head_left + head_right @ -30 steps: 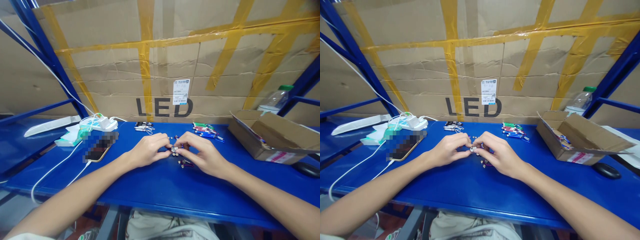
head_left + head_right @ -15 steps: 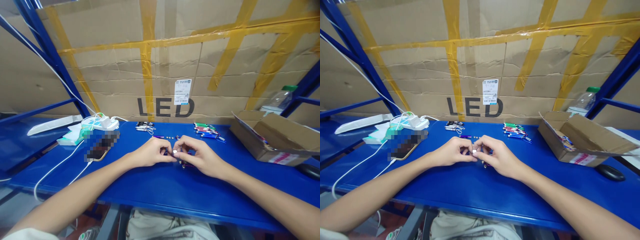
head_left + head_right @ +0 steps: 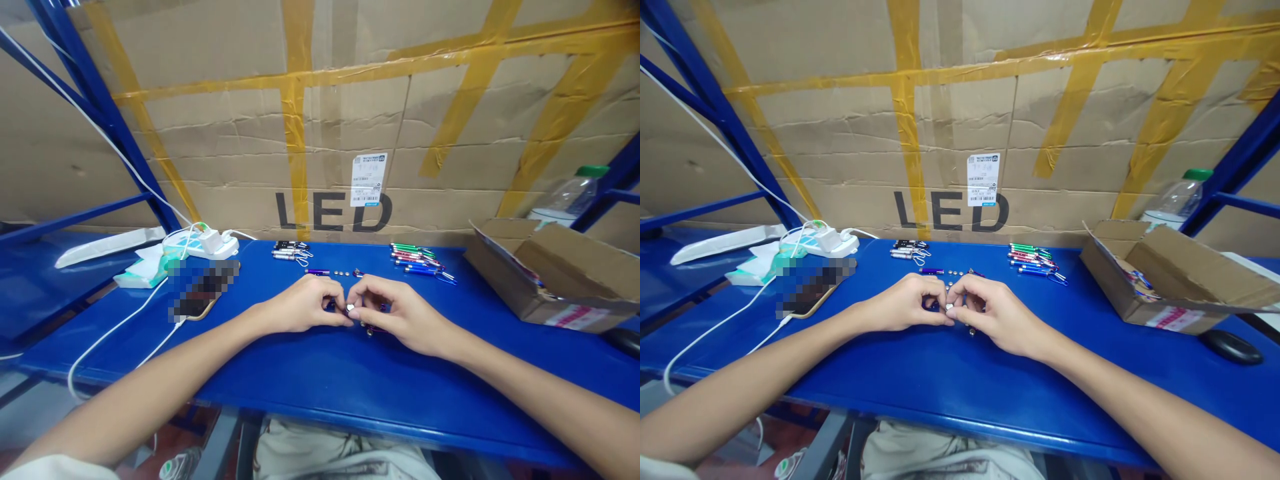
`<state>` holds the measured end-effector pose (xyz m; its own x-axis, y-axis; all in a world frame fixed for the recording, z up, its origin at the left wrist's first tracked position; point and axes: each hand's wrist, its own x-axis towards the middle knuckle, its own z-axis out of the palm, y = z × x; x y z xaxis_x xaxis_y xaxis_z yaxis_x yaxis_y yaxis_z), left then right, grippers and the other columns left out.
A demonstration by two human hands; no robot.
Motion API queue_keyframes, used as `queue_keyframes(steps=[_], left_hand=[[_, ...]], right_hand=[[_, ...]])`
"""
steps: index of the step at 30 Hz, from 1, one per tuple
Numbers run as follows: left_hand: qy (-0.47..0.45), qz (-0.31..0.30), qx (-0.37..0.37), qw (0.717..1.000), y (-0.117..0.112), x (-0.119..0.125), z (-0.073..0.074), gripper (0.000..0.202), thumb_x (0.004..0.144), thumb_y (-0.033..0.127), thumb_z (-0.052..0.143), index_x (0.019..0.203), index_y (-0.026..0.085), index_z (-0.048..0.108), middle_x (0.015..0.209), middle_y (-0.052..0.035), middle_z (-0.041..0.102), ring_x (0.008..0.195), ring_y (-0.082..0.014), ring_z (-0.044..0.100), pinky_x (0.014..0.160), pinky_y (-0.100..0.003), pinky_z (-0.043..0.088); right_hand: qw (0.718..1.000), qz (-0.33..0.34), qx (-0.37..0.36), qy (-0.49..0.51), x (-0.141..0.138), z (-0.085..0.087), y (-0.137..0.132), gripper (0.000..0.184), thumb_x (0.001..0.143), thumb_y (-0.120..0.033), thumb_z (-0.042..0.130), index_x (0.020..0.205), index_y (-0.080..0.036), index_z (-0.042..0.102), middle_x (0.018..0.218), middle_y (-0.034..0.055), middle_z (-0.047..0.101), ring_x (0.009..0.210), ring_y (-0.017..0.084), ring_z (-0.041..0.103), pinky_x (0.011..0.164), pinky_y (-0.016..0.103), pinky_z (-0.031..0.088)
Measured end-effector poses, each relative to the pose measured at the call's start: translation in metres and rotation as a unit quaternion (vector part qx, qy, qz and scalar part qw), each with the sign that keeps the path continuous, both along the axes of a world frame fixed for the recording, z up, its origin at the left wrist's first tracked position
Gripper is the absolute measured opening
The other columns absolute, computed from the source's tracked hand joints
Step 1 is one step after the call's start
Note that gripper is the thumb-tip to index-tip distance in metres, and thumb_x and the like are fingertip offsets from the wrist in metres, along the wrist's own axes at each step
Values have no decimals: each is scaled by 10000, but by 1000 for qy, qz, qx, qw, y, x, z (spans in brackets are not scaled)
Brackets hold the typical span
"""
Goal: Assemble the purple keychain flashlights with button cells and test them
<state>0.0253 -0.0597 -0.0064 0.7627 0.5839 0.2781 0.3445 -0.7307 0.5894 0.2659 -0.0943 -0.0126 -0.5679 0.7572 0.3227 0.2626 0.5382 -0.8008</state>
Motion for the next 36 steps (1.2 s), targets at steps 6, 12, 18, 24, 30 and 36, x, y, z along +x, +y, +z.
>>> queue_keyframes(steps=[6,12,18,24,30,36], left_hand=[[-1,8,-12,1000,1,0,-1,251,901,358,850,789,166,732,773,21,678,693,-119,560,671,-240,392],[5,18,-35,999,0,0,-2,272,895,408,849,806,164,764,758,20,663,678,-117,534,648,-242,373],[3,22,-35,999,0,0,-2,285,887,423,860,812,162,773,732,29,640,667,-115,523,643,-241,362],[1,17,-39,999,-1,1,-1,258,884,391,869,817,159,777,726,35,634,662,-109,515,636,-239,354],[6,17,-36,999,0,1,-2,269,884,392,874,818,156,764,748,28,664,669,-113,534,644,-240,369],[15,-2,81,997,-5,-2,8,160,975,290,783,897,175,705,894,-7,737,834,-160,639,848,-280,459]], right_hand=[[1000,1,5,5,0,-1,0,264,1022,-467,722,1014,-203,714,824,-2,691,668,139,595,635,269,473],[1000,3,-6,13,0,0,0,290,1014,-492,727,1002,-202,713,792,-5,694,654,143,614,623,270,483],[1000,4,-4,15,1,-1,1,288,1029,-486,709,1003,-199,716,795,-4,696,657,143,622,625,271,485],[997,-1,80,-19,3,-1,1,219,1067,-400,673,969,-207,699,837,4,692,703,148,630,672,273,487],[980,30,190,-58,5,2,2,158,1114,-280,587,1015,-218,692,897,34,712,840,182,662,777,294,506],[953,6,301,-22,8,0,2,97,1091,-232,625,1013,-213,680,893,42,678,812,187,640,723,293,496]])
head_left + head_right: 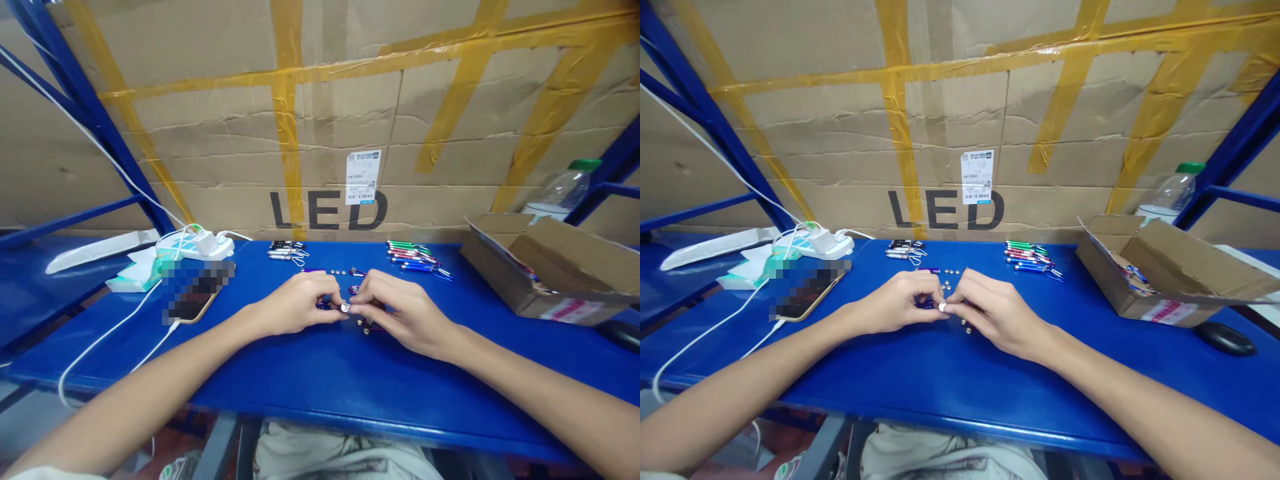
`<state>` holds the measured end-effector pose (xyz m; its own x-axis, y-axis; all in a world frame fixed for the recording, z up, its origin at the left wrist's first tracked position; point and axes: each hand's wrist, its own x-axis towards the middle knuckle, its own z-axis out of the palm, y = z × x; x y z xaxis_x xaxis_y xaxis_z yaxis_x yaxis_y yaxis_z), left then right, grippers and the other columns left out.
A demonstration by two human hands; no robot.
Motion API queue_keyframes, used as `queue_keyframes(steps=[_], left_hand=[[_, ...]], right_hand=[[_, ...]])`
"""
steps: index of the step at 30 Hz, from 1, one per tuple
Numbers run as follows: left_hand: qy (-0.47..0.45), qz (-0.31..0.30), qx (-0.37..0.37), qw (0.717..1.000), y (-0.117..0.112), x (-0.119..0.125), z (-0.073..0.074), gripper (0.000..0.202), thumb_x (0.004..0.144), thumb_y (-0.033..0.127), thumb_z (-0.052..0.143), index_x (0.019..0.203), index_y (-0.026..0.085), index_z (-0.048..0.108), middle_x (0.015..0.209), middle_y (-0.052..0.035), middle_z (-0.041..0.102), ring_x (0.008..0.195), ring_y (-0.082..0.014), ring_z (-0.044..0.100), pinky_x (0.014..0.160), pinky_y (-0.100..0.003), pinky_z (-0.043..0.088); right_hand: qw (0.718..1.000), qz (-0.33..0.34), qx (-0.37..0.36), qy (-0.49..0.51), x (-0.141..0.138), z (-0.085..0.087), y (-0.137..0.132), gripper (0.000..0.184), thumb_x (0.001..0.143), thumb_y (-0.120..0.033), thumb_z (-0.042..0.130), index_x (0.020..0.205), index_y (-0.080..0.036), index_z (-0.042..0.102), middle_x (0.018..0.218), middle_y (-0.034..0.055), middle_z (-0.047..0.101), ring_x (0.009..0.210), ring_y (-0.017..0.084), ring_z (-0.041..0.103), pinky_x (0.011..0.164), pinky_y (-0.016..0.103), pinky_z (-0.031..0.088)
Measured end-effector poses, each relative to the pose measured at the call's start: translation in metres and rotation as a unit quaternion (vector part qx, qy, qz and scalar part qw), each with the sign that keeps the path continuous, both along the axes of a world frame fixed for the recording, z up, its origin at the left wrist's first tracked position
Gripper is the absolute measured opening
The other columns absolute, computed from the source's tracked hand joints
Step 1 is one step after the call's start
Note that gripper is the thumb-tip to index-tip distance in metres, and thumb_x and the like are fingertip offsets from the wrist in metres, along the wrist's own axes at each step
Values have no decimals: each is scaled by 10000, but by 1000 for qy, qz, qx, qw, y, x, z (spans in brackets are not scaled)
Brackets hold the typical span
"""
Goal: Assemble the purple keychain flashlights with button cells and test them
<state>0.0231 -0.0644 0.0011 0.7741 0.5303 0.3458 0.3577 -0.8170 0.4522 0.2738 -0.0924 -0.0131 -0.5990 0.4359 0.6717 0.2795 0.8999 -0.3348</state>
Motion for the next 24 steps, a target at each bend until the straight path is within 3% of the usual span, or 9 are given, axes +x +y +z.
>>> queue_keyframes(steps=[3,6,10,16,24], left_hand=[[18,0,56,998,-1,-3,3,111,997,230,739,926,177,673,956,-26,734,906,-181,632,921,-304,462],[39,-1,86,996,-1,-5,3,76,1004,192,709,950,176,657,988,-39,726,916,-190,616,928,-315,466],[39,0,80,996,1,-5,2,87,999,193,723,948,176,654,977,-32,722,906,-190,617,911,-311,467],[38,9,77,996,1,-6,3,126,1019,267,727,959,174,668,961,-29,726,890,-191,614,876,-308,468],[51,4,91,995,1,-6,2,120,1021,272,720,971,181,660,955,-24,722,887,-189,613,845,-302,461]], right_hand=[[998,-39,44,18,3,4,0,88,1079,-204,635,993,-204,656,881,39,654,786,182,616,707,292,481],[997,-51,54,-28,8,11,2,87,1084,-204,612,1005,-196,646,887,38,643,778,177,597,707,290,459],[993,-25,-11,-116,15,17,3,170,1096,-249,598,935,-203,632,865,19,653,774,169,593,719,290,436],[958,-6,-109,-265,19,21,6,168,1025,-325,737,917,-215,671,899,0,684,864,198,621,816,322,422],[940,32,-193,-281,18,20,8,59,1019,-200,710,962,-210,698,978,19,723,953,212,658,848,313,453]])
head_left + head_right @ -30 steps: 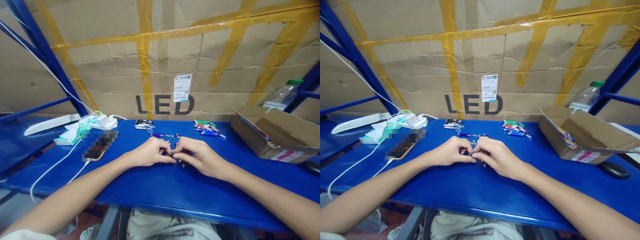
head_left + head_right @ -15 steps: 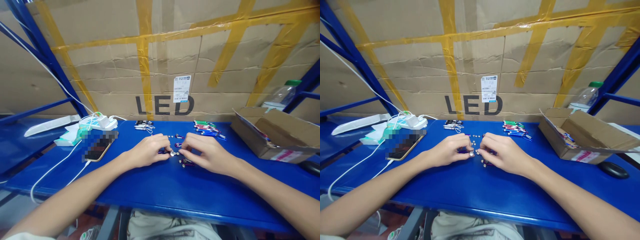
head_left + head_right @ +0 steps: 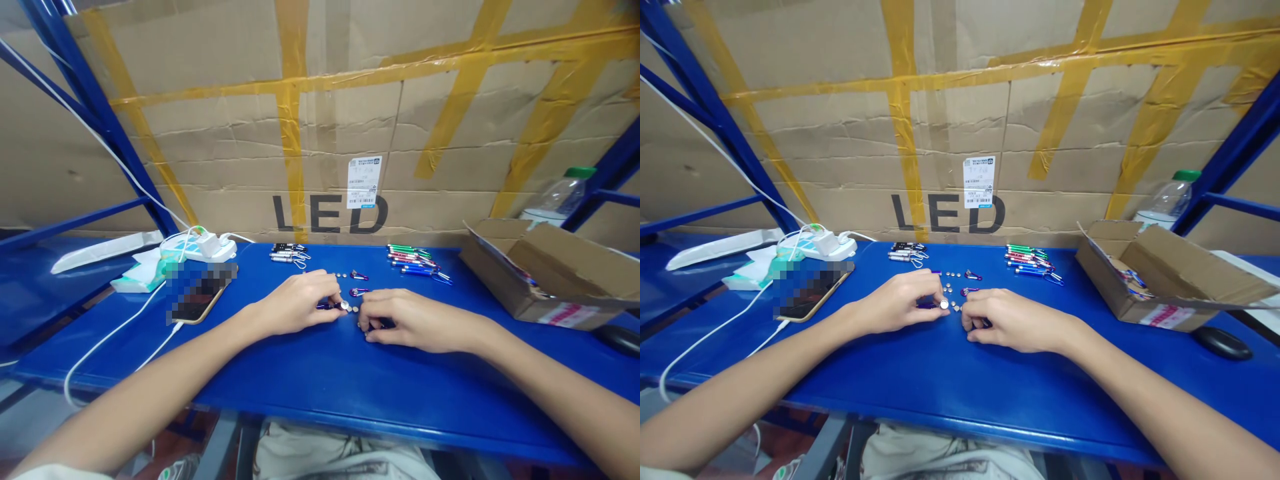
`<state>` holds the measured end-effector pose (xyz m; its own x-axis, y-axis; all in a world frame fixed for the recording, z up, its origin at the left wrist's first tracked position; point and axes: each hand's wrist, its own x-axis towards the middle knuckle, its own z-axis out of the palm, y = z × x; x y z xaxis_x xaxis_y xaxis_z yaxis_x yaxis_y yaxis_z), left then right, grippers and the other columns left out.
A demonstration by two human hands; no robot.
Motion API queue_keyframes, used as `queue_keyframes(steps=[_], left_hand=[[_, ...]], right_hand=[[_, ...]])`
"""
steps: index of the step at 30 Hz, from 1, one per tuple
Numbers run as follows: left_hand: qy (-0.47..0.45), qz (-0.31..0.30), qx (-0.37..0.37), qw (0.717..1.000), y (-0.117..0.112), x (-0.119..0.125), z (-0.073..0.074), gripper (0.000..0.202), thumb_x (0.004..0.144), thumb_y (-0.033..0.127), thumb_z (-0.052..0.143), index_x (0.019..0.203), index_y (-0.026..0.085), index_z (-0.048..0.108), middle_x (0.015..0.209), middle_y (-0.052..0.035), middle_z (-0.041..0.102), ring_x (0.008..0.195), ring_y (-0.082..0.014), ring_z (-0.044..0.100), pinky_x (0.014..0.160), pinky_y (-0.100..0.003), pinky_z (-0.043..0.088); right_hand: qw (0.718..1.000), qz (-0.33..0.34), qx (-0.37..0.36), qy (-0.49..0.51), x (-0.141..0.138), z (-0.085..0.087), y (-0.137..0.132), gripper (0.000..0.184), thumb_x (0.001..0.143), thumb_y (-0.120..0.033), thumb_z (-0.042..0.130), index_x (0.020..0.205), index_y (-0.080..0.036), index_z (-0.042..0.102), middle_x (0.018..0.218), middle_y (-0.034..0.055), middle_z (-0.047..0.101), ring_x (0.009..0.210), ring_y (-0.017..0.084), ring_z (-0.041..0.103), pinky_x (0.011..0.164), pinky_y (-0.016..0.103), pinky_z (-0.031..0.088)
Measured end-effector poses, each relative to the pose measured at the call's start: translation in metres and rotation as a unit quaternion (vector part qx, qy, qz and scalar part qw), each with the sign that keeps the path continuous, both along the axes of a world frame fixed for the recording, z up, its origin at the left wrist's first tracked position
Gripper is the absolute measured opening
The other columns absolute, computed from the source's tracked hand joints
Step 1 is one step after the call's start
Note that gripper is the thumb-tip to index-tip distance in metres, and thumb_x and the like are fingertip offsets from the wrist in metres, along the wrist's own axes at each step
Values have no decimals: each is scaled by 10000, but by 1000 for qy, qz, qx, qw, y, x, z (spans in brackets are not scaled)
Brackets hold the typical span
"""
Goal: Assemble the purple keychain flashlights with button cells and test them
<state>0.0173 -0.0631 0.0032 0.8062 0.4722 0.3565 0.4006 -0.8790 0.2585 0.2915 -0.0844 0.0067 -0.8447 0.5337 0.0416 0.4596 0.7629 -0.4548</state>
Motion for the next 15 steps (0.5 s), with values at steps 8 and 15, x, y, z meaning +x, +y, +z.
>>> queue_keyframes(steps=[8,15], left_hand=[[-11,1,10,1000,1,-1,-3,146,1042,312,694,978,187,655,959,-27,718,881,-192,615,876,-317,463],[-8,2,7,1000,0,0,-2,144,1040,305,690,960,191,652,950,-28,715,878,-197,611,838,-311,459]], right_hand=[[999,-16,15,40,-6,-1,-6,160,920,-57,679,926,-203,611,938,2,651,845,170,589,779,272,443],[989,-73,36,122,-6,0,-9,63,998,-199,628,964,-213,577,853,-22,634,722,136,560,682,251,430]])
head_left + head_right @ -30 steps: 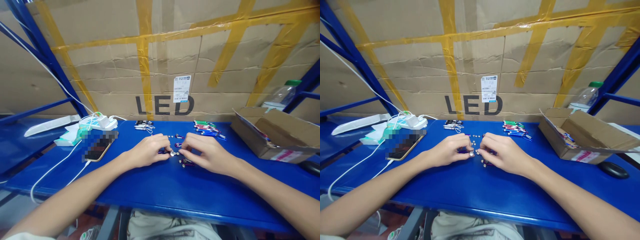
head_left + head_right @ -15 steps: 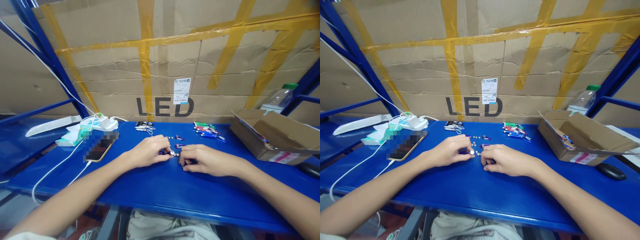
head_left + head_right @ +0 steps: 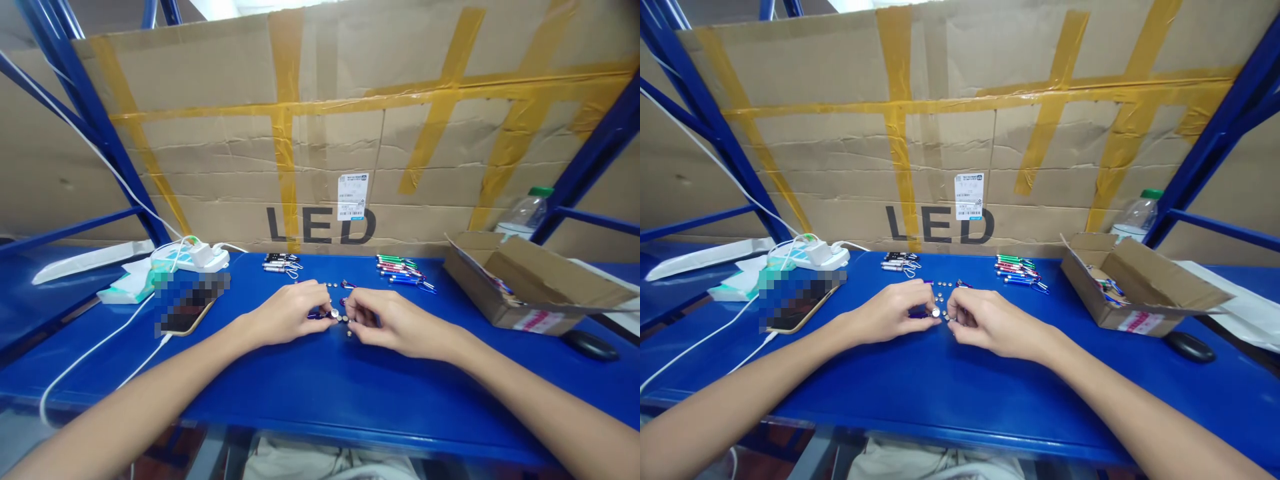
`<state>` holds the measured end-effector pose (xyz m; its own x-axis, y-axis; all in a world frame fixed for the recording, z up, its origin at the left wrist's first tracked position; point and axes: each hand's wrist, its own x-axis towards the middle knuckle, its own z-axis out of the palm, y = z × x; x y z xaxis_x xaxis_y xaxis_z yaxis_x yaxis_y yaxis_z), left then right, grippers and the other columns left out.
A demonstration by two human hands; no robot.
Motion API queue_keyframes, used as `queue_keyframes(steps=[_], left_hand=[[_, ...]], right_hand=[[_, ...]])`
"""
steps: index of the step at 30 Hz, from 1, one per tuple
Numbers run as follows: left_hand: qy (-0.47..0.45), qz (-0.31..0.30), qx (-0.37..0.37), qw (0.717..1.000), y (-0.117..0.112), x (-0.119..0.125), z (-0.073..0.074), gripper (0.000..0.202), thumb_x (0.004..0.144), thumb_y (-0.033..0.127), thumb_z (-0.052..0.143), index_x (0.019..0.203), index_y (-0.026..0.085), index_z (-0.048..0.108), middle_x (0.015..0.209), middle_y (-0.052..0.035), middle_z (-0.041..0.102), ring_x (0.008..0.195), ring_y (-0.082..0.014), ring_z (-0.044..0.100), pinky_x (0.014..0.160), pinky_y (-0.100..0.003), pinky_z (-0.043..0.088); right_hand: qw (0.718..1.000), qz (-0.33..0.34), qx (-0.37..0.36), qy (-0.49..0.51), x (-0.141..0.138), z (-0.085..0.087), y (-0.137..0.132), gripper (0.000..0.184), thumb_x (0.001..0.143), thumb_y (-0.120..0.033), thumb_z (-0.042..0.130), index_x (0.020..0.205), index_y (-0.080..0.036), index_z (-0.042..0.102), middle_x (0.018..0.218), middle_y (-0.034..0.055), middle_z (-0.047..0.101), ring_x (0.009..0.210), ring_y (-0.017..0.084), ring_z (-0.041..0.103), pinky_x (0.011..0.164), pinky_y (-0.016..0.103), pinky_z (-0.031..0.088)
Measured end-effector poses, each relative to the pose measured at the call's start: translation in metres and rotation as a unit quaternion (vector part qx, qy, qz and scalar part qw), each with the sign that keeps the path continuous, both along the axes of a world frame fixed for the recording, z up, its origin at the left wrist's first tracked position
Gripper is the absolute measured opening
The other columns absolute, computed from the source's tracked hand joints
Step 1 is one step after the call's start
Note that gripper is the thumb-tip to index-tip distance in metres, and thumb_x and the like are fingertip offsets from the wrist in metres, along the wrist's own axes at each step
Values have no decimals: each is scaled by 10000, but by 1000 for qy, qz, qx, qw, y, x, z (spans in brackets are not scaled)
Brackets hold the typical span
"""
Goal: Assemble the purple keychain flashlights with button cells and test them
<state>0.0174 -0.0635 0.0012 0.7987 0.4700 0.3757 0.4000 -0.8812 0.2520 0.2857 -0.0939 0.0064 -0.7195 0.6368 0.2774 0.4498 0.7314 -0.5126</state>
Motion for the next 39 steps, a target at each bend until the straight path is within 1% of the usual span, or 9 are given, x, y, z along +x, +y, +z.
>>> queue_keyframes(steps=[4,8,11,15,20,24,29,33,39], left_hand=[[2,4,-2,1000,0,0,0,156,1045,320,681,961,192,654,959,-33,717,887,-200,621,853,-315,470],[6,5,-4,1000,-1,0,0,170,1051,347,668,973,197,663,963,-36,722,899,-200,639,913,-329,489],[11,3,-6,1000,-2,1,-1,168,1049,349,670,981,195,664,977,-39,731,897,-201,648,933,-337,497],[21,7,-12,1000,-4,3,-1,153,1040,331,685,986,190,657,981,-39,725,898,-203,654,894,-327,501],[20,9,-13,1000,-3,2,-1,140,1037,321,688,998,192,654,1017,-47,731,922,-209,661,866,-317,500],[6,4,-28,1000,-3,2,-2,149,1031,320,705,973,191,656,985,-29,734,900,-196,667,981,-348,489],[-5,6,-71,997,-1,3,-5,139,1010,316,735,978,194,676,1001,-30,742,902,-194,673,832,-298,488],[-13,5,-93,996,0,3,-6,129,1000,310,753,1006,192,699,1003,-29,747,890,-190,672,824,-298,483],[-19,0,-84,996,1,3,-8,130,998,309,753,983,195,693,996,-27,733,892,-184,655,832,-295,481]], right_hand=[[999,-10,-4,51,1,-2,1,30,1019,-233,605,1016,-211,585,855,-10,677,713,138,609,690,257,477],[995,-7,20,93,-1,-3,2,51,1038,-251,619,1027,-216,584,879,7,705,756,152,649,721,269,510],[994,-12,48,100,-2,-3,2,68,1073,-275,606,1040,-217,592,925,21,705,790,156,652,732,272,511],[993,-26,64,94,-4,-4,0,89,1117,-304,561,1080,-225,577,954,27,706,790,159,640,731,277,507],[992,-19,92,86,-6,-6,1,86,1133,-293,529,1099,-230,575,1018,44,708,849,172,648,773,287,510],[988,-17,113,101,-6,-7,1,79,1121,-277,550,1086,-223,595,1004,47,696,841,168,638,773,281,512],[987,-12,104,121,-6,-8,1,58,1081,-238,590,1037,-218,623,954,29,687,817,156,640,762,272,522],[989,-6,91,112,-7,-11,1,66,1075,-243,600,1029,-223,642,948,34,713,816,167,660,754,285,526],[988,7,112,104,-8,-14,2,142,1123,-299,552,1095,-221,667,1032,72,752,891,188,696,804,308,555]])
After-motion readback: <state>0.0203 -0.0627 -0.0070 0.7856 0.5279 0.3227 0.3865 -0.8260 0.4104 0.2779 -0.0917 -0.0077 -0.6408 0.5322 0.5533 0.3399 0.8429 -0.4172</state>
